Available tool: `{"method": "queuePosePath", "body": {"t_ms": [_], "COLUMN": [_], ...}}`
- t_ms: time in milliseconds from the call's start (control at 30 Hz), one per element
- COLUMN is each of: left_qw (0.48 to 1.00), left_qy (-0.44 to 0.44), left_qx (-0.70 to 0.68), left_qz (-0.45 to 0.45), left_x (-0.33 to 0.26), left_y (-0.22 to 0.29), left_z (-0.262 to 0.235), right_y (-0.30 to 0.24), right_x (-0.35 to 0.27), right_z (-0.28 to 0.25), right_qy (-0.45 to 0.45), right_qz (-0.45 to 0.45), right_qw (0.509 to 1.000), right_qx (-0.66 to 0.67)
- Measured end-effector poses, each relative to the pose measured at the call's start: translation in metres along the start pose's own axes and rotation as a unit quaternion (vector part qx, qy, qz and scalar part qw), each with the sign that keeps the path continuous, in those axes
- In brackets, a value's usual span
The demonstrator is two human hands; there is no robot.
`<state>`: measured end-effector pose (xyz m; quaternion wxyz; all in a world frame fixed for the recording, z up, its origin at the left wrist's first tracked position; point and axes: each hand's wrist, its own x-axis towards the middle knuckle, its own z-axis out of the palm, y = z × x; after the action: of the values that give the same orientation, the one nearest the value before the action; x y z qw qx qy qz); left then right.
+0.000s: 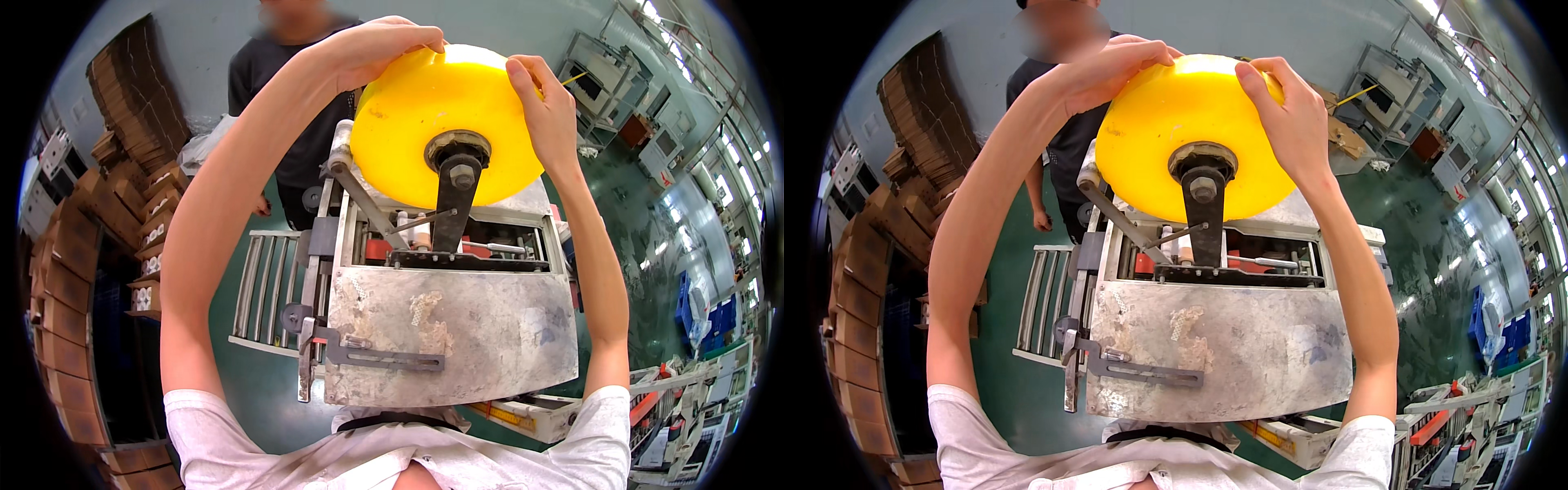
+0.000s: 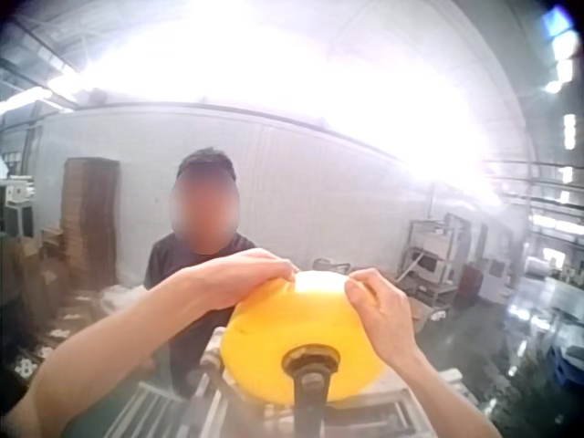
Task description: The person picks up a large yellow roll of tape and walks to a machine. They place the roll onto a spindle, align it, and secure it by tightening a clamp mechanism with both hands.
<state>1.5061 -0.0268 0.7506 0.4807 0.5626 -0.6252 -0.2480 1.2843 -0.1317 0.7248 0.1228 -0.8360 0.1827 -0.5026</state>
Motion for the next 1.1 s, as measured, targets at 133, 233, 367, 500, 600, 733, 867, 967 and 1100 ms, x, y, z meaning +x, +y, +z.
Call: {"method": "queuePosePath", "body": {"t_ms": [133,233,367,500,600,733,867,967,1100], "left_qw": [1.000,0.998,0.994,0.990,0.987,0.981,0.977,0.967,0.959], "left_qy": [-0.008,-0.026,0.037,0.036,0.049,0.049,0.067,0.053,0.028], "left_qx": [-0.026,-0.045,0.043,0.004,-0.034,-0.007,0.080,0.172,0.225], "left_qz": [0.001,0.018,0.098,0.137,0.147,0.188,0.187,0.177,0.172], "left_x": [-0.002,-0.004,-0.021,-0.039,-0.040,-0.028,-0.014,-0.008,0.001], "left_y": [0.002,-0.002,-0.011,-0.053,-0.064,-0.054,-0.032,-0.017,-0.007], "left_z": [-0.001,-0.007,-0.005,-0.022,-0.024,-0.021,-0.016,-0.020,-0.032], "right_y": [0.000,0.000,0.009,0.025,0.031,0.033,0.032,0.032,0.031], "right_x": [-0.001,-0.001,-0.004,-0.012,-0.017,-0.019,-0.019,-0.019,-0.017], "right_z": [0.000,0.001,-0.003,0.001,0.001,0.004,0.002,0.003,0.002], "right_qy": [0.001,-0.001,0.004,0.034,0.035,0.038,0.034,0.035,0.044], "right_qz": [0.008,0.017,0.025,0.049,0.060,0.061,0.064,0.062,0.056], "right_qw": [1.000,1.000,0.999,0.997,0.995,0.992,0.991,0.993,0.993], "right_qx": [0.005,0.015,0.020,0.052,0.077,0.108,0.110,0.099,0.091]}}
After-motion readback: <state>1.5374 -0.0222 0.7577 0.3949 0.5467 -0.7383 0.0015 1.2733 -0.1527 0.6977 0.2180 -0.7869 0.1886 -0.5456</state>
